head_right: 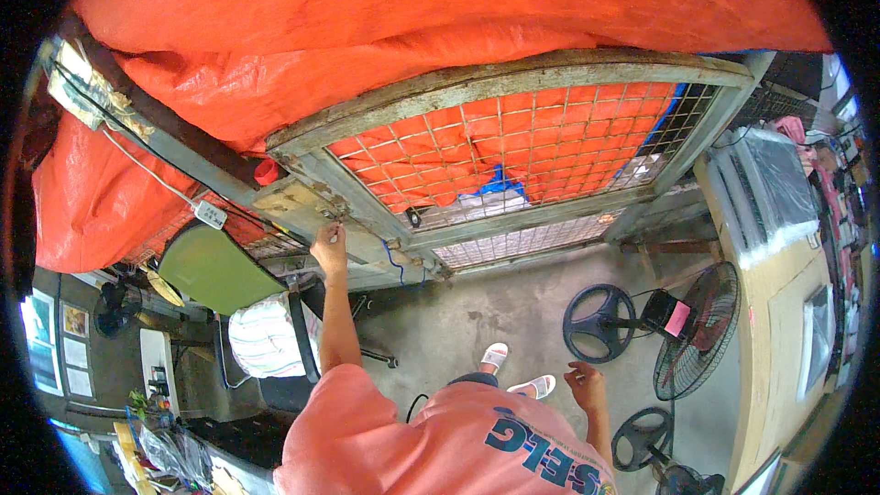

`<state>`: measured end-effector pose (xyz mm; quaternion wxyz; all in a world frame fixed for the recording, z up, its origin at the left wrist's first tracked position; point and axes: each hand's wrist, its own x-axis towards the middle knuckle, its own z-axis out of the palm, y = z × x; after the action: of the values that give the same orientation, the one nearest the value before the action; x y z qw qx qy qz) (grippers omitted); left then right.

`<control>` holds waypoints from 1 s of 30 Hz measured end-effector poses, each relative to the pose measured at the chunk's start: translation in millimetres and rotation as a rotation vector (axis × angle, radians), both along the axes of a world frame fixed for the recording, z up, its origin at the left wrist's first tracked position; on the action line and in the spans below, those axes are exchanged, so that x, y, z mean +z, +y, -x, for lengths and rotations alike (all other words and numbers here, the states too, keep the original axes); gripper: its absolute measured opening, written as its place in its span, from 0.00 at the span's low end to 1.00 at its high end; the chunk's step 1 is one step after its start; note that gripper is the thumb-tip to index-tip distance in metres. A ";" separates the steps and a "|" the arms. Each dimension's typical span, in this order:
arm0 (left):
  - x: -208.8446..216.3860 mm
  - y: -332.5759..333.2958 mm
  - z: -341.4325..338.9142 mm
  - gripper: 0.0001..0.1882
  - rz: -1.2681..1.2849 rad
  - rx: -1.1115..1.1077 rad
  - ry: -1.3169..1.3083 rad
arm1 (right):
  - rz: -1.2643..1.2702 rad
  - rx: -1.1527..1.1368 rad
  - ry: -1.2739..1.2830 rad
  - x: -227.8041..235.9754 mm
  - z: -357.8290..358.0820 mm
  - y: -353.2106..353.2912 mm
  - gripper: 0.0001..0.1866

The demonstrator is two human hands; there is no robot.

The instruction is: The person wraps individual flat items in brown paper and secures them with tape before placing them into a large cardboard box.

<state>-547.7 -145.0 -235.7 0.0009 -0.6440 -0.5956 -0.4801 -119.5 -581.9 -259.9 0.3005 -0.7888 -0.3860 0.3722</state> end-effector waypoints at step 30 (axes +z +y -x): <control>-2.1 -31.0 -35.6 0.32 -0.007 0.037 0.039 | 0.154 -0.059 -0.006 -30.2 23.2 -37.1 0.22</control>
<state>-512.1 -176.1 -237.8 0.0239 -0.6421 -0.6057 -0.4693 -142.6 -619.0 -290.2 0.2485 -0.8218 -0.3334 0.3895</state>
